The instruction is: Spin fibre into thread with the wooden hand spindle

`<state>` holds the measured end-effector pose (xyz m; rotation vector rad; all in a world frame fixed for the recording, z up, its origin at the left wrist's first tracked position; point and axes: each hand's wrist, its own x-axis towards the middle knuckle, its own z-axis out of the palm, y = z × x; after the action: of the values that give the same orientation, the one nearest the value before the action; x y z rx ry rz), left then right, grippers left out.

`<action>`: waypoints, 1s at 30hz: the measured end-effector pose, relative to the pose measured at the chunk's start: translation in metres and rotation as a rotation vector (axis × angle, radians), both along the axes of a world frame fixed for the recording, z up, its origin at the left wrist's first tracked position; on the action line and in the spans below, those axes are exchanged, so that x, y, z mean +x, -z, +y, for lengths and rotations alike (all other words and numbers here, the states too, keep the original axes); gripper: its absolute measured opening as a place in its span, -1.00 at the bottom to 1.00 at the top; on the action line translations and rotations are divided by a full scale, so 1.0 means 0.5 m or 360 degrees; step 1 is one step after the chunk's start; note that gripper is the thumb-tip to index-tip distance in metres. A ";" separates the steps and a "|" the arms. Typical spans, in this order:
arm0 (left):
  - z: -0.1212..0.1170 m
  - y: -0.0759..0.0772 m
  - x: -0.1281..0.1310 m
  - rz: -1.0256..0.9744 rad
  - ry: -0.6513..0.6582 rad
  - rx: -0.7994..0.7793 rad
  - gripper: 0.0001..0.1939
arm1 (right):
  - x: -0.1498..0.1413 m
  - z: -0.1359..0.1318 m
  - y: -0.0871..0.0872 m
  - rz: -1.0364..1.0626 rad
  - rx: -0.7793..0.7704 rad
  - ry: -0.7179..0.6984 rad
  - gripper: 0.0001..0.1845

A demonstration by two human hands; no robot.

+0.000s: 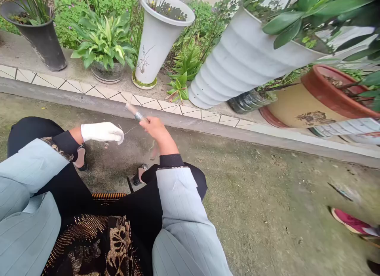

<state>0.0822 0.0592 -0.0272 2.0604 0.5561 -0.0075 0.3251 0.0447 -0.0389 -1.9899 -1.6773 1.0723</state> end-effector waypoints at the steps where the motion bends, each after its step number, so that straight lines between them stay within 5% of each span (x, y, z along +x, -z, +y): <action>1: 0.007 -0.005 -0.004 -0.0006 0.0026 -0.0001 -0.65 | -0.005 -0.003 0.000 -0.0209 -0.0036 -0.0153 -0.82; 4: 0.029 -0.013 -0.016 -0.0036 -0.0249 0.0138 -0.64 | -0.027 -0.019 -0.009 -0.0463 -0.0183 -0.0696 -0.80; 8: 0.042 0.001 -0.022 -0.0004 -0.0509 0.0172 -0.64 | -0.042 -0.038 -0.033 0.0153 -0.0383 -0.1318 -0.82; 10: 0.036 0.011 -0.017 0.0038 -0.0490 0.0109 -0.63 | -0.033 -0.037 -0.042 0.0572 -0.0245 -0.1209 -0.78; 13: 0.020 0.016 -0.003 0.0055 -0.0336 -0.0034 -0.58 | -0.009 -0.021 -0.042 0.0899 0.0102 -0.0531 -0.77; 15: 0.012 0.012 0.005 0.0039 -0.0247 -0.0067 -0.57 | 0.003 -0.009 -0.032 0.0766 0.0219 -0.0154 -0.79; 17: 0.008 0.005 0.009 0.0049 -0.0137 -0.0019 -0.60 | 0.005 -0.004 -0.023 0.0380 0.0212 -0.0058 -0.80; 22: 0.015 0.003 0.004 0.0077 0.0134 0.0251 -0.70 | -0.018 -0.019 -0.020 -0.0423 -0.0161 -0.0547 -0.82; 26: 0.023 0.005 0.000 0.0162 0.0016 0.0304 -0.73 | -0.028 -0.030 -0.019 -0.0152 -0.0636 -0.1154 -0.90; 30: 0.024 0.005 0.000 0.0117 -0.0132 0.0228 -0.70 | -0.027 -0.031 -0.020 0.0284 -0.0732 -0.1358 -0.90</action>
<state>0.0819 0.0714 -0.0299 2.1813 0.7048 0.0054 0.3117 0.0292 -0.0292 -1.2809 -2.3982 1.9926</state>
